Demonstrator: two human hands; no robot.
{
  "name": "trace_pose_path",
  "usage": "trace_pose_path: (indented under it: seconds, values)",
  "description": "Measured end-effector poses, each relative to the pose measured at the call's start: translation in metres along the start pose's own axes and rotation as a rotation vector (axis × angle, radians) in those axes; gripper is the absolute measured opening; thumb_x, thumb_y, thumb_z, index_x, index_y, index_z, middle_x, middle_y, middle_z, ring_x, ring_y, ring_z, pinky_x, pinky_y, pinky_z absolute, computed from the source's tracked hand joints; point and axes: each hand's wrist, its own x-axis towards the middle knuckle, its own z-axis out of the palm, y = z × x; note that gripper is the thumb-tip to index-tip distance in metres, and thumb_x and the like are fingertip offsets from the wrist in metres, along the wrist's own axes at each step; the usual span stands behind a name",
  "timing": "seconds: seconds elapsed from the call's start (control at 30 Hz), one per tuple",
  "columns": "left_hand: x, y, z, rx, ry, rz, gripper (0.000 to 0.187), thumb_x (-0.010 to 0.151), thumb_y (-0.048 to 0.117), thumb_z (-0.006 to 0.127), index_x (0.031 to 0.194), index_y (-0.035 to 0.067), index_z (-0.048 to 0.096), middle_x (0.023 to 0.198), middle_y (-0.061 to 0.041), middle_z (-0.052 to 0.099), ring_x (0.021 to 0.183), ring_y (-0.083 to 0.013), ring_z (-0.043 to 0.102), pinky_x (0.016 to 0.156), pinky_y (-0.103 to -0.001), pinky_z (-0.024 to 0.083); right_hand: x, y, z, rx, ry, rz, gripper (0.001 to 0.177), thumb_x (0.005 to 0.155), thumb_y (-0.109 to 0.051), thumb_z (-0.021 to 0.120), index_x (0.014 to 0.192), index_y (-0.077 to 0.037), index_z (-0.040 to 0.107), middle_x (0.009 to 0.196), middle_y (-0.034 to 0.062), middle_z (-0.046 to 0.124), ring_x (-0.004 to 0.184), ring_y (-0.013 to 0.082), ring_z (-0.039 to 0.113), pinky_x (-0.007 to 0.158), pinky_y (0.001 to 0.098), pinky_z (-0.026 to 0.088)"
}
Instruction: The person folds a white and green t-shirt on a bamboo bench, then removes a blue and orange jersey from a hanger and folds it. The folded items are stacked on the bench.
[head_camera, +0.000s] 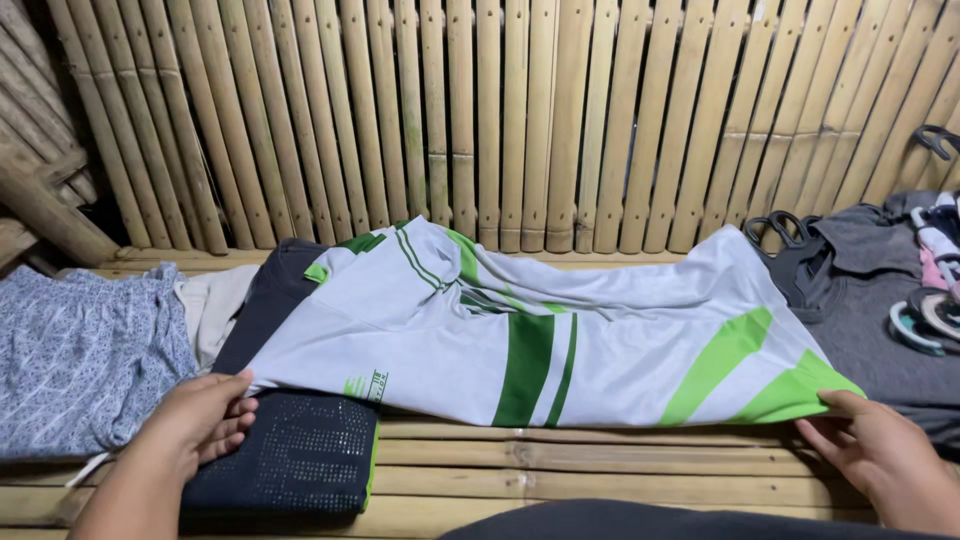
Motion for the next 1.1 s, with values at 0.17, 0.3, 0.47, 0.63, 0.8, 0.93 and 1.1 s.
trace_pose_path:
  seconds: [0.17, 0.3, 0.47, 0.63, 0.8, 0.93, 1.1]
  values:
    - [0.002, 0.015, 0.0, -0.107, 0.016, -0.002, 0.019, 0.106, 0.027, 0.054, 0.112, 0.01, 0.057, 0.095, -0.009, 0.075, 0.084, -0.0206, 0.073, 0.064, -0.033, 0.054, -0.017, -0.013, -0.009, 0.018, 0.002, -0.089, 0.013, 0.097, 0.001, 0.063, 0.109, 0.0, 0.059, 0.116, 0.0109, 0.062, 0.103, 0.0231, 0.065, 0.089, 0.0401, 0.056]
    - [-0.007, 0.02, -0.003, -0.281, 0.022, 0.009, 0.023, 0.107, 0.027, 0.051, 0.117, 0.008, 0.059, 0.101, -0.009, 0.075, 0.093, -0.0212, 0.073, 0.066, -0.033, 0.051, -0.015, -0.021, -0.021, 0.023, 0.053, -0.155, 0.012, 0.095, 0.003, 0.067, 0.105, 0.0, 0.061, 0.107, 0.0079, 0.064, 0.096, 0.0198, 0.067, 0.085, 0.0356, 0.057]
    - [-0.01, -0.004, -0.022, -0.337, 0.166, -0.006, 0.023, 0.108, 0.023, 0.052, 0.12, 0.006, 0.059, 0.1, -0.009, 0.073, 0.093, -0.0203, 0.073, 0.067, -0.032, 0.051, 0.008, -0.007, -0.05, -0.291, 0.02, -0.082, 0.01, 0.098, -0.003, 0.065, 0.104, 0.004, 0.065, 0.087, 0.0101, 0.064, 0.073, 0.02, 0.058, 0.066, 0.0317, 0.051]
    - [0.002, -0.041, -0.047, 0.003, 0.188, -0.029, 0.026, 0.106, 0.028, 0.06, 0.115, 0.005, 0.068, 0.094, -0.006, 0.074, 0.087, -0.0194, 0.072, 0.064, -0.034, 0.045, 0.024, 0.012, -0.086, -0.691, -0.154, -0.111, 0.021, 0.089, -0.004, 0.069, 0.104, 0.01, 0.067, 0.08, 0.0222, 0.067, 0.061, 0.0272, 0.058, 0.054, 0.0389, 0.049]
    - [-0.01, -0.033, -0.047, 0.467, 0.332, 0.123, 0.024, 0.098, 0.027, 0.067, 0.109, 0.007, 0.074, 0.099, -0.017, 0.077, 0.085, -0.0319, 0.071, 0.069, -0.046, 0.049, 0.011, -0.006, -0.068, -1.224, -0.031, -0.148, 0.031, 0.085, -0.014, 0.076, 0.111, 0.002, 0.069, 0.089, 0.0208, 0.069, 0.069, 0.0269, 0.064, 0.064, 0.0427, 0.055]
    - [-0.053, -0.001, -0.011, 0.788, 0.68, 0.389, 0.023, 0.091, 0.029, 0.072, 0.105, 0.011, 0.073, 0.106, -0.02, 0.071, 0.095, -0.0383, 0.066, 0.081, -0.051, 0.051, -0.033, -0.042, -0.023, -1.305, 0.047, -0.408, 0.038, 0.081, -0.023, 0.08, 0.112, -0.003, 0.071, 0.091, 0.0189, 0.077, 0.076, 0.03, 0.074, 0.071, 0.0403, 0.06]
    - [-0.095, 0.049, 0.093, 0.683, 0.568, 0.667, 0.014, 0.088, 0.028, 0.069, 0.095, 0.016, 0.071, 0.103, -0.013, 0.07, 0.093, -0.0344, 0.07, 0.079, -0.048, 0.056, -0.097, -0.03, 0.082, -1.104, -0.292, -0.522, 0.031, 0.079, -0.026, 0.076, 0.104, -0.007, 0.073, 0.084, 0.0235, 0.073, 0.073, 0.0377, 0.073, 0.068, 0.0493, 0.056]
